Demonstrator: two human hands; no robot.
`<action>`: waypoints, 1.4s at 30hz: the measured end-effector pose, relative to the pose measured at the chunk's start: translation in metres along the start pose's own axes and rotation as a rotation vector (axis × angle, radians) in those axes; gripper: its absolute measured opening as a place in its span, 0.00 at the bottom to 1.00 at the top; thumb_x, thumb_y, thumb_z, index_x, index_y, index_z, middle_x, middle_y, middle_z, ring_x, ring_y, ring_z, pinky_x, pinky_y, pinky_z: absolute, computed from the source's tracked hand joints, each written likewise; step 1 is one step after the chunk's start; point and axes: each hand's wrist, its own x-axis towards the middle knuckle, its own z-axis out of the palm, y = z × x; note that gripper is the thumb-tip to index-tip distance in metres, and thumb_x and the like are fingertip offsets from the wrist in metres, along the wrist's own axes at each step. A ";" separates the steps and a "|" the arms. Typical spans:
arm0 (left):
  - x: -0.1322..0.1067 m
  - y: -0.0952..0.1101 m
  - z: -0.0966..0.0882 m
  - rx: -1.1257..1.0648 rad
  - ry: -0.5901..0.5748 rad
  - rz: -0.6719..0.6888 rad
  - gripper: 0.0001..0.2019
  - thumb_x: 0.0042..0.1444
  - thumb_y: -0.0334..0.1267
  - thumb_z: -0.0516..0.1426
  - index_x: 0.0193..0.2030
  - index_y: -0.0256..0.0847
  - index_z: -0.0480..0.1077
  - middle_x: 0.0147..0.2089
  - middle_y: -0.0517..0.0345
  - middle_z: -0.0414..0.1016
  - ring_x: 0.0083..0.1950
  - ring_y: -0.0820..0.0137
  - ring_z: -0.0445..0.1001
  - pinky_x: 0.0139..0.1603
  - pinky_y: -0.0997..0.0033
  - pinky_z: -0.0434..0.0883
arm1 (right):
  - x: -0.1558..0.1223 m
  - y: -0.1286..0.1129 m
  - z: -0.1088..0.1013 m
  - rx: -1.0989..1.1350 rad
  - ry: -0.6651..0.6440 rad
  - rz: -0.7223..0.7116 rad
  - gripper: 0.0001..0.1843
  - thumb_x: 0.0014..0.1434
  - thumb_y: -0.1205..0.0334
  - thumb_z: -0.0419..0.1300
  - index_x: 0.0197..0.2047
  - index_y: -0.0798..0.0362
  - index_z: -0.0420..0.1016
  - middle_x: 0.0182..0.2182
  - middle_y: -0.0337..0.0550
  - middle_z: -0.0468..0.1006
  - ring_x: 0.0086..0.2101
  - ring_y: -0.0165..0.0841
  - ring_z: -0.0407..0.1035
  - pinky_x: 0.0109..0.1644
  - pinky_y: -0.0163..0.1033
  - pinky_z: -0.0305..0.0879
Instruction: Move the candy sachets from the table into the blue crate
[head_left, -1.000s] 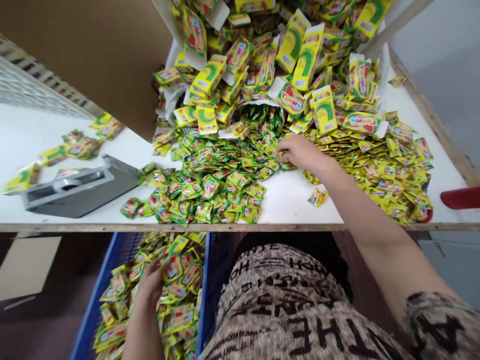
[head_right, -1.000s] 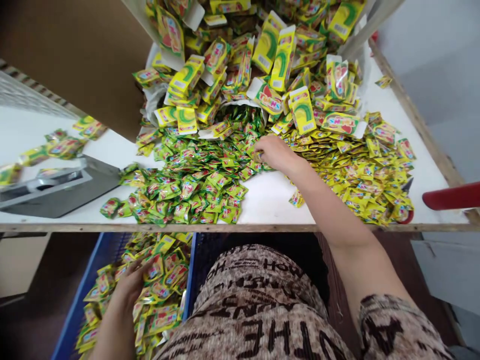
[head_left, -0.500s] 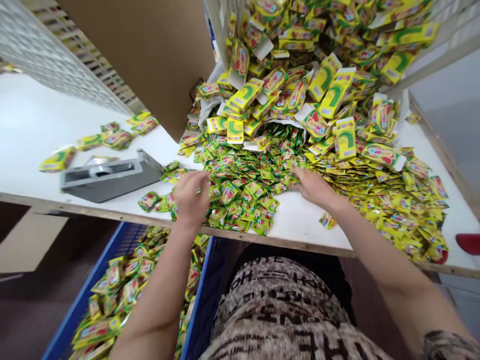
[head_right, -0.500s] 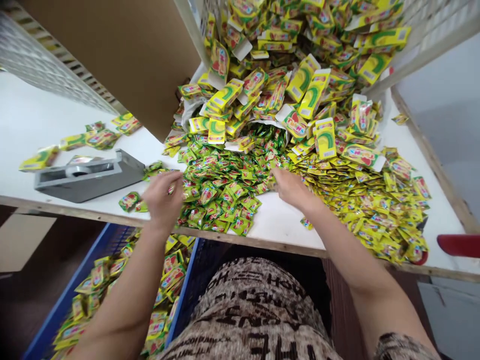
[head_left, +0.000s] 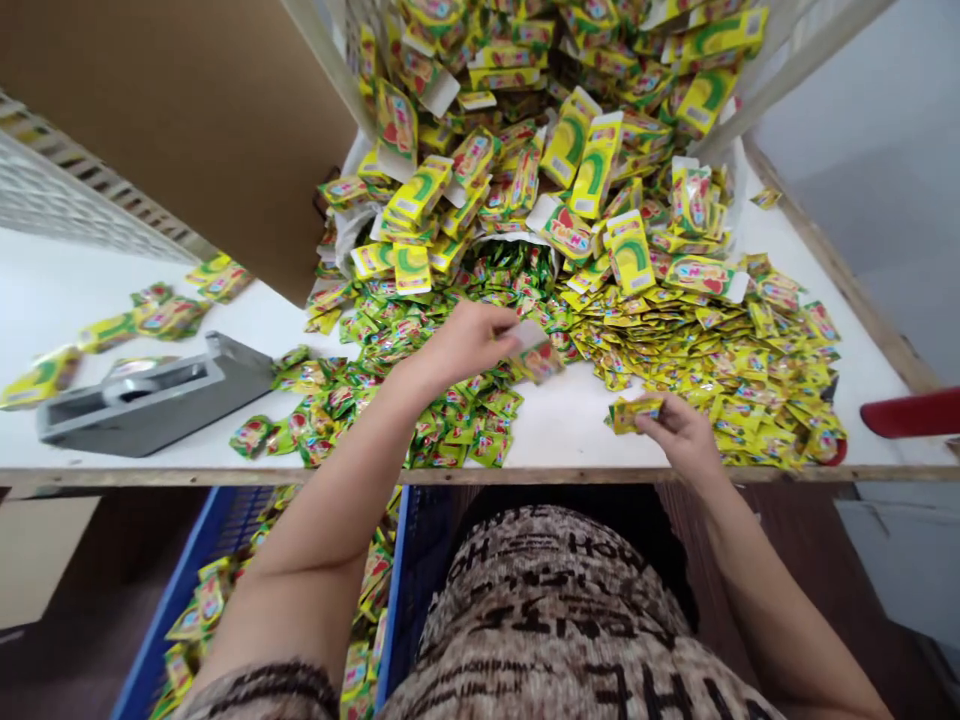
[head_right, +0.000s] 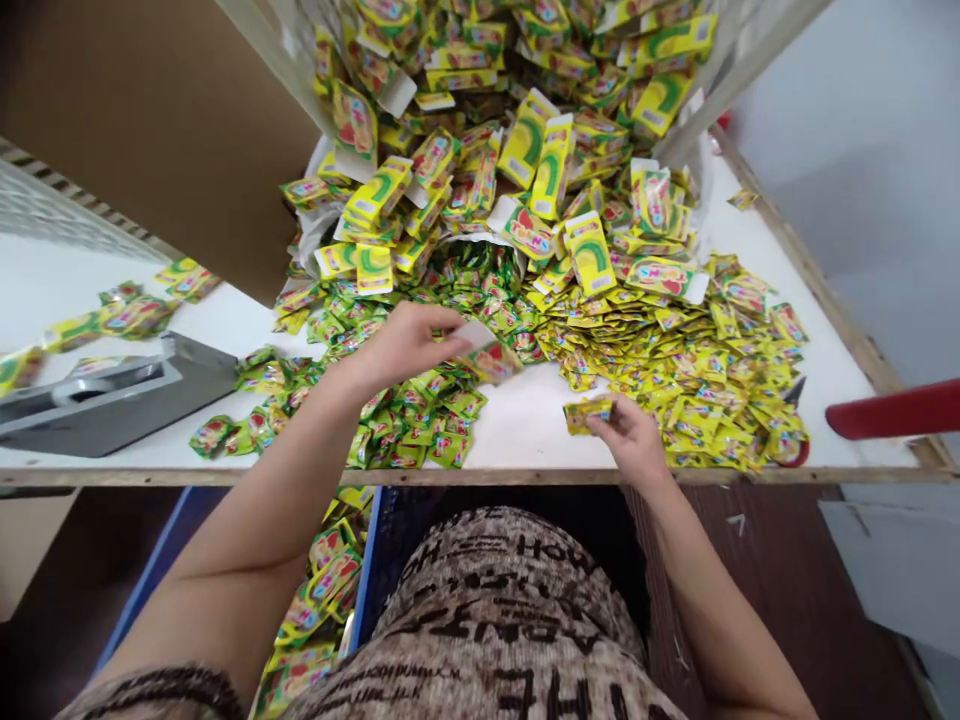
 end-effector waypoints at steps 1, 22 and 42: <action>0.002 0.008 0.010 -0.033 -0.158 0.023 0.06 0.49 0.36 0.60 0.25 0.37 0.73 0.21 0.62 0.67 0.26 0.73 0.64 0.32 0.72 0.61 | 0.005 -0.010 0.005 0.061 0.034 -0.017 0.18 0.53 0.53 0.67 0.44 0.49 0.73 0.35 0.43 0.79 0.34 0.38 0.74 0.40 0.45 0.73; -0.086 0.037 0.173 -0.288 0.180 -0.643 0.35 0.42 0.41 0.70 0.54 0.44 0.58 0.27 0.64 0.72 0.29 0.68 0.72 0.32 0.71 0.64 | 0.073 0.004 0.061 -0.251 -0.108 -0.152 0.15 0.50 0.63 0.64 0.43 0.51 0.77 0.35 0.41 0.80 0.36 0.37 0.73 0.44 0.44 0.69; -0.097 0.043 0.175 -0.633 0.158 -0.503 0.13 0.45 0.30 0.64 0.40 0.38 0.70 0.30 0.63 0.72 0.32 0.74 0.70 0.33 0.77 0.65 | 0.035 -0.056 0.020 -0.931 -0.413 -0.453 0.18 0.52 0.76 0.53 0.43 0.55 0.77 0.38 0.49 0.76 0.44 0.41 0.68 0.48 0.43 0.63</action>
